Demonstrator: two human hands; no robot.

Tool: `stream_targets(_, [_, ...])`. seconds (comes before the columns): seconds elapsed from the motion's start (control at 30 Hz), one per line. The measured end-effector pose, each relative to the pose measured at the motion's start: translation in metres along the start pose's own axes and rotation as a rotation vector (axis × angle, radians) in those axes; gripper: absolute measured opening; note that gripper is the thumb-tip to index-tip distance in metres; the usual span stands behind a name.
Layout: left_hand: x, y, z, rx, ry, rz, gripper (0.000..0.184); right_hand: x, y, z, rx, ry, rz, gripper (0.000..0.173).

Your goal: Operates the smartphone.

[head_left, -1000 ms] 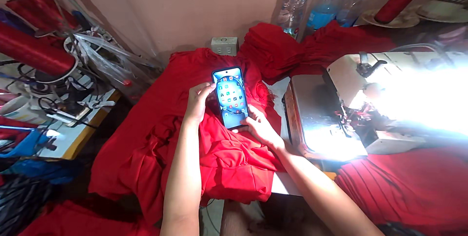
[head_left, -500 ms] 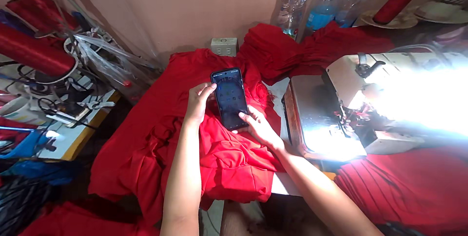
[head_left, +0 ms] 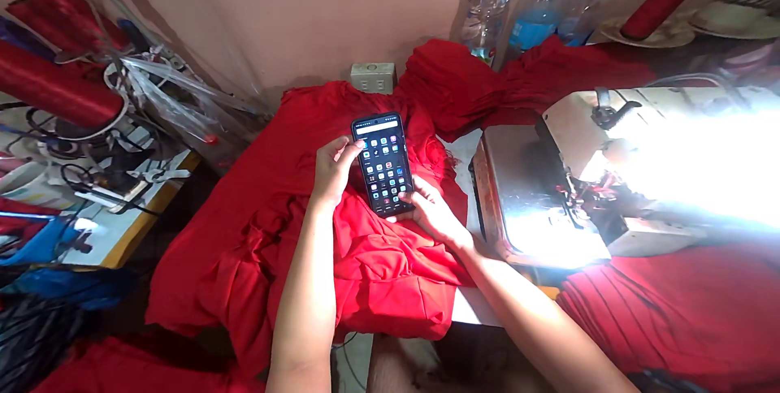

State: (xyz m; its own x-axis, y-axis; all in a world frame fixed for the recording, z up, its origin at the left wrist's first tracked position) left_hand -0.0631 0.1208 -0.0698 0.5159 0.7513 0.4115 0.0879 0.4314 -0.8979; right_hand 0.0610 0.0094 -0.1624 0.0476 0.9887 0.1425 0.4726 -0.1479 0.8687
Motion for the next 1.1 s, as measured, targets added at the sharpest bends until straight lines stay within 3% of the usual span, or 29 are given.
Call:
stream_targets(0.33, [-0.0001,-0.0019,0.0004,0.032,-0.008,-0.038,0.025,-0.0002,-0.0012,0.0011,0.001,-0.009,-0.007,0.032])
stream_targets(1.1, [0.0002,-0.0005,0.0003,0.012,-0.02,-0.01,0.028,-0.0006,0.0003,-0.0003,-0.02,-0.027,-0.025,0.024])
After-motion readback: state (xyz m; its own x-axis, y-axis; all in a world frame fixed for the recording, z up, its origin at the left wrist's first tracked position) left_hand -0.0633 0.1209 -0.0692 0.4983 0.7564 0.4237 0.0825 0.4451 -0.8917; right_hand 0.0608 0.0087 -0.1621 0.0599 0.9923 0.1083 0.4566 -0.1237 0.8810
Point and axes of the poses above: each hand's wrist, its own x-axis towards the middle knuckle, its own z-axis out of the back of the hand, y = z × x, the point moved 7 cm from there along x, towards the middle knuckle, and after that the axes turned 5 degrees about y, right-handed, at the moved point
